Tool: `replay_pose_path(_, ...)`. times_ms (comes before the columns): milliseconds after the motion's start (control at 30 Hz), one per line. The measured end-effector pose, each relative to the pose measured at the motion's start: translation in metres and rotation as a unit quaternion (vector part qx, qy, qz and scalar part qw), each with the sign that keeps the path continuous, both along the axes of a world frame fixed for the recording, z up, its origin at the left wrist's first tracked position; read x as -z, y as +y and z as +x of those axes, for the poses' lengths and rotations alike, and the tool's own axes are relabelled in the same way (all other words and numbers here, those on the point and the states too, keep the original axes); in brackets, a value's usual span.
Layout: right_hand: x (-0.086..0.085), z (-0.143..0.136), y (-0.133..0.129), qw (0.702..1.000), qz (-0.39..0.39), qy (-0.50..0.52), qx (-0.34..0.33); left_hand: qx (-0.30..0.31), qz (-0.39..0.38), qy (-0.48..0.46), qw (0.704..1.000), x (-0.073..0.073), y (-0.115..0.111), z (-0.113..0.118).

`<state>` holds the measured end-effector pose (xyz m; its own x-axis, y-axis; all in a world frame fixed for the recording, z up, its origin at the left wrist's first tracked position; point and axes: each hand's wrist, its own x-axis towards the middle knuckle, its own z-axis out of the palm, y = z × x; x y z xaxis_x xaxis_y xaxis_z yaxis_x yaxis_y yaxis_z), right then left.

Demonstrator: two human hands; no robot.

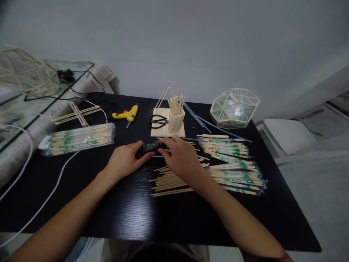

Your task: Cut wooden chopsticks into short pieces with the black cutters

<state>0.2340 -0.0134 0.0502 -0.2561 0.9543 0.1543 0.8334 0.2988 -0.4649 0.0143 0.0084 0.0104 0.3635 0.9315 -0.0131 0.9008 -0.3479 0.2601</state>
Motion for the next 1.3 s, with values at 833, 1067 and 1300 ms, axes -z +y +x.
replay_pose_path(833,-0.011,0.035,0.017,0.998,-0.008,-0.063,0.013,-0.008,-0.002,0.022,1.0,0.006,-0.001,0.005)
replay_pose_path(1067,-0.034,0.169,0.068,0.933,0.082,-0.029,0.35,-0.014,-0.007,0.014,1.0,0.008,0.0,0.006)
replay_pose_path(1300,-0.033,0.199,0.073,0.918,0.124,0.003,0.377,-0.037,-0.021,0.009,0.999,0.004,0.002,0.005)
